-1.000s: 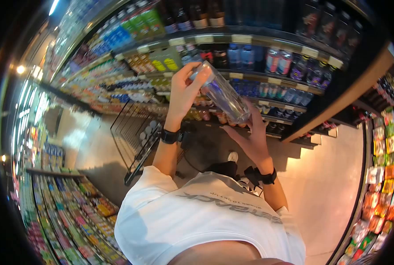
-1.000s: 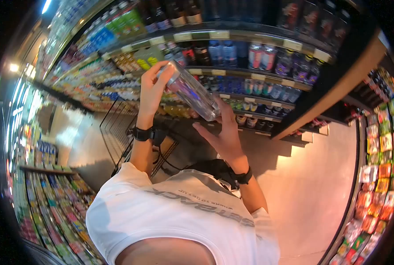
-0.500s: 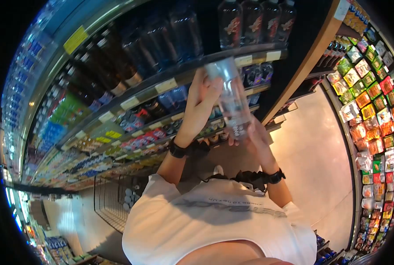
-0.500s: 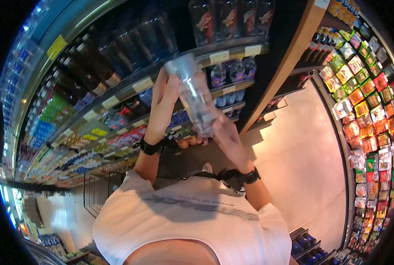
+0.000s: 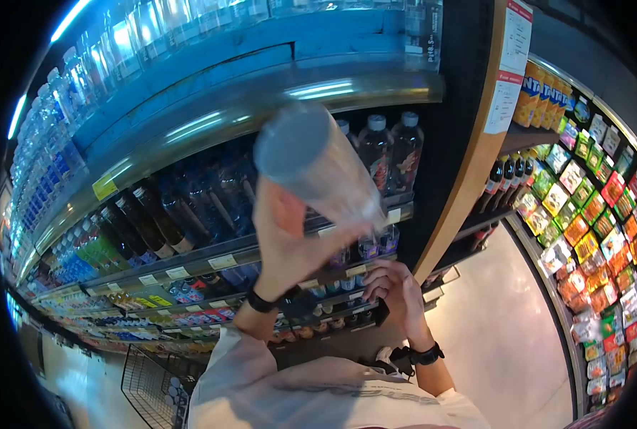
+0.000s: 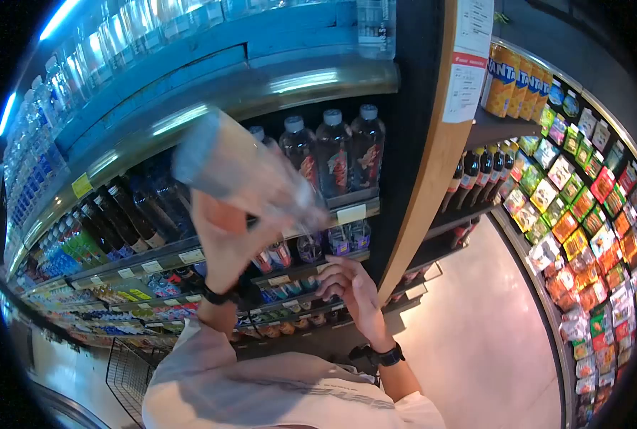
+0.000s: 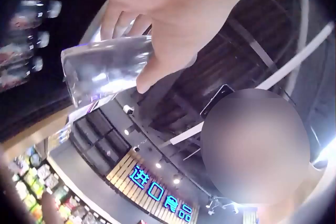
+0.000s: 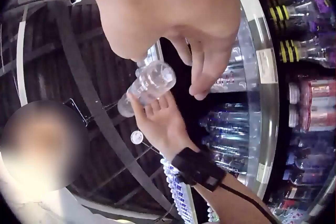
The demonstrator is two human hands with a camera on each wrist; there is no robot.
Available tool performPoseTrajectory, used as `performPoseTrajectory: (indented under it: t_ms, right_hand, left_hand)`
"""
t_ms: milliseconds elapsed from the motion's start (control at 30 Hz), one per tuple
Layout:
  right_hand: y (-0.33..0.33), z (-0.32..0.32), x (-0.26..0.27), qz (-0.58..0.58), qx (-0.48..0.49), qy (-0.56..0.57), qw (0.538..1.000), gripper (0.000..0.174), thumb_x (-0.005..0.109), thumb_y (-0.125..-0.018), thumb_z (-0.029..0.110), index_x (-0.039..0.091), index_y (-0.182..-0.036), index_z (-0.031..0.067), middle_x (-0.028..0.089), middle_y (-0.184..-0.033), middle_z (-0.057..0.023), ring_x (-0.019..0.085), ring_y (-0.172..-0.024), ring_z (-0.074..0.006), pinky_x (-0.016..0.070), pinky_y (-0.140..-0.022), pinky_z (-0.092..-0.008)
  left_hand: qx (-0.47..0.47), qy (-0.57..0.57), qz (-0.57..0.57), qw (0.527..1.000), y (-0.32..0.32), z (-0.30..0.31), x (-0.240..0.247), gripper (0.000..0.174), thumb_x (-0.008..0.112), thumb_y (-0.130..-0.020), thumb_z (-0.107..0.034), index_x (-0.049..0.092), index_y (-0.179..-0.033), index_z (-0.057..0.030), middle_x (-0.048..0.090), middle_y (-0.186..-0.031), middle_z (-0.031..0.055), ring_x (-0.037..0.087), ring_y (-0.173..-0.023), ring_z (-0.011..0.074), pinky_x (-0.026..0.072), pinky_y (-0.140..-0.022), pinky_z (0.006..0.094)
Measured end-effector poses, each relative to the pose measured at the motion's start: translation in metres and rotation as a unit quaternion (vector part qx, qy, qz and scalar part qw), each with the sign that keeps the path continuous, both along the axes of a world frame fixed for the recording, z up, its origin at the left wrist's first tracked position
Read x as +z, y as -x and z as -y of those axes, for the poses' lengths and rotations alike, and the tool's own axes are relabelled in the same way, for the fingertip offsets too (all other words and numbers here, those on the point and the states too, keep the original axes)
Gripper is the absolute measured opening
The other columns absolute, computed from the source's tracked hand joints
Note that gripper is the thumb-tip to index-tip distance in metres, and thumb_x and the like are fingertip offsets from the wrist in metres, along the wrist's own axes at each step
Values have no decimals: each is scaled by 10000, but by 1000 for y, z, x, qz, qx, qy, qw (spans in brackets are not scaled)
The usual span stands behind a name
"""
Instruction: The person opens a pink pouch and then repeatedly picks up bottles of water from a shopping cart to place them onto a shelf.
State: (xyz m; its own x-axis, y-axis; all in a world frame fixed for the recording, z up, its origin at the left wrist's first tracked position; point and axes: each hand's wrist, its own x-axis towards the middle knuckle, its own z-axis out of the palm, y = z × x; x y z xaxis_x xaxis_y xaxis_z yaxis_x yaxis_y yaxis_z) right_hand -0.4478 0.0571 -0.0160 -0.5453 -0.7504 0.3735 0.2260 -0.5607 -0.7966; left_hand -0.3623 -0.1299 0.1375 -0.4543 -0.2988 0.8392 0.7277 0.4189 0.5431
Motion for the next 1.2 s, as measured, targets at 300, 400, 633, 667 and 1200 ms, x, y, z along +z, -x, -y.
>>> performPoseTrajectory:
  t_ms: [300,400,633,667,1200]
  right_hand:
    - [80,-38,-26,-28,81,-35,996,467,393,-1117,368,568,-1241,-47,670,-1061,-154,651,-927,-219,520,-835,-346]
    - [93,-48,-30,-52,94,-37,994,446,387,-1121,336,581,-1232,-49,679,-1028,-149,649,-917,-206,522,-829,-340]
    - [119,-66,-34,-59,109,-57,991,576,454,-1070,507,588,-1193,-39,669,-979,-143,648,-885,-211,506,-798,-341]
    - [121,-66,-35,-56,110,-57,991,574,454,-1070,506,591,-1187,-39,669,-974,-143,649,-879,-211,507,-793,-339]
    - [126,-71,-48,-47,115,-68,990,504,447,-1085,436,603,-1168,-36,673,-952,-136,647,-856,-205,509,-782,-329]
  left_hand:
    - [239,105,-147,954,106,11,154,639,911,-755,-164,601,-1281,25,685,-1192,128,652,-1171,229,540,-973,383]
    - [306,122,-74,941,125,11,174,618,881,-801,-174,591,-1309,25,687,-1203,158,680,-1131,234,554,-939,359]
    - [299,139,-13,944,154,28,182,658,878,-798,-233,601,-1315,65,713,-1173,155,680,-1118,214,542,-947,353]
    - [295,150,-5,944,157,32,182,717,902,-775,-286,597,-1318,69,704,-1184,161,671,-1156,225,534,-974,368]
    - [369,171,131,904,167,29,179,911,880,-771,-467,535,-1409,84,714,-1145,147,656,-1156,220,501,-1016,375]
